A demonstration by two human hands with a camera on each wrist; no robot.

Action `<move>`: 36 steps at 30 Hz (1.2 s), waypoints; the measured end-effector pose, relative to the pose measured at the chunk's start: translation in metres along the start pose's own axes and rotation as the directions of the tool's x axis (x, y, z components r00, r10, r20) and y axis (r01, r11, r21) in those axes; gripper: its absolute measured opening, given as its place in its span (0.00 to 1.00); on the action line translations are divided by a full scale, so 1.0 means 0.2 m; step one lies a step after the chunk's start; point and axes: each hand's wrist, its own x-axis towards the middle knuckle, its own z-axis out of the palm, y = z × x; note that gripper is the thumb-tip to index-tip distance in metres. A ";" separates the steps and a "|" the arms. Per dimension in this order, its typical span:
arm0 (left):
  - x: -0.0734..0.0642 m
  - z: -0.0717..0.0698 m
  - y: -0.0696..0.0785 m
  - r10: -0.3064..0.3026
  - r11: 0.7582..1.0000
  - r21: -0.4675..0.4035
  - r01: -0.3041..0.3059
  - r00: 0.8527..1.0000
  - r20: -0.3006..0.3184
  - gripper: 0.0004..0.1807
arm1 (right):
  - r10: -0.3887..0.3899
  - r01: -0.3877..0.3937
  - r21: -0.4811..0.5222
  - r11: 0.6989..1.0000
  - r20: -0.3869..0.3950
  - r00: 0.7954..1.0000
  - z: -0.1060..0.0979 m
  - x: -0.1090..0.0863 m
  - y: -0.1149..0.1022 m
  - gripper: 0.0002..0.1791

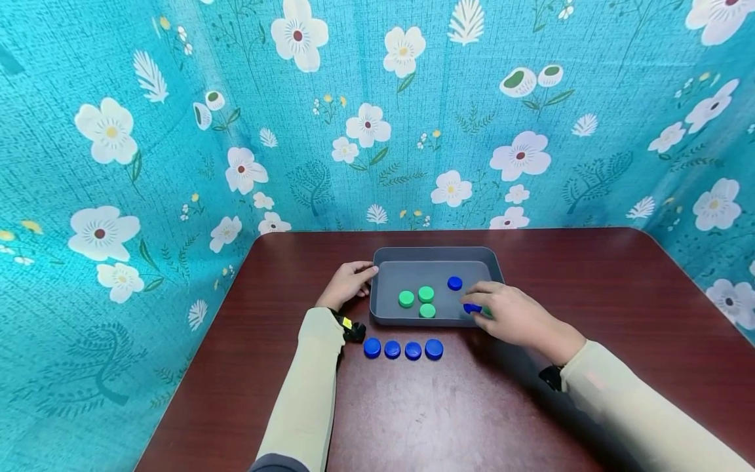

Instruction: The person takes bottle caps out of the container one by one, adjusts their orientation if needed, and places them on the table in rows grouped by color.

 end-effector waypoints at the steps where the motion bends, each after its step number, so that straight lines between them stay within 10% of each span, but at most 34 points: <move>1: 0.00 0.00 0.00 0.001 1.000 0.001 -0.001 1.000 -0.001 0.28 | 0.004 -0.004 -0.002 1.000 0.001 1.000 0.00 0.00 0.00 0.16; 36: 0.00 0.01 0.01 -0.009 1.000 0.017 0.009 1.000 -0.021 0.28 | 0.020 -0.020 0.026 0.999 -0.020 1.000 0.03 -0.15 -0.03 0.14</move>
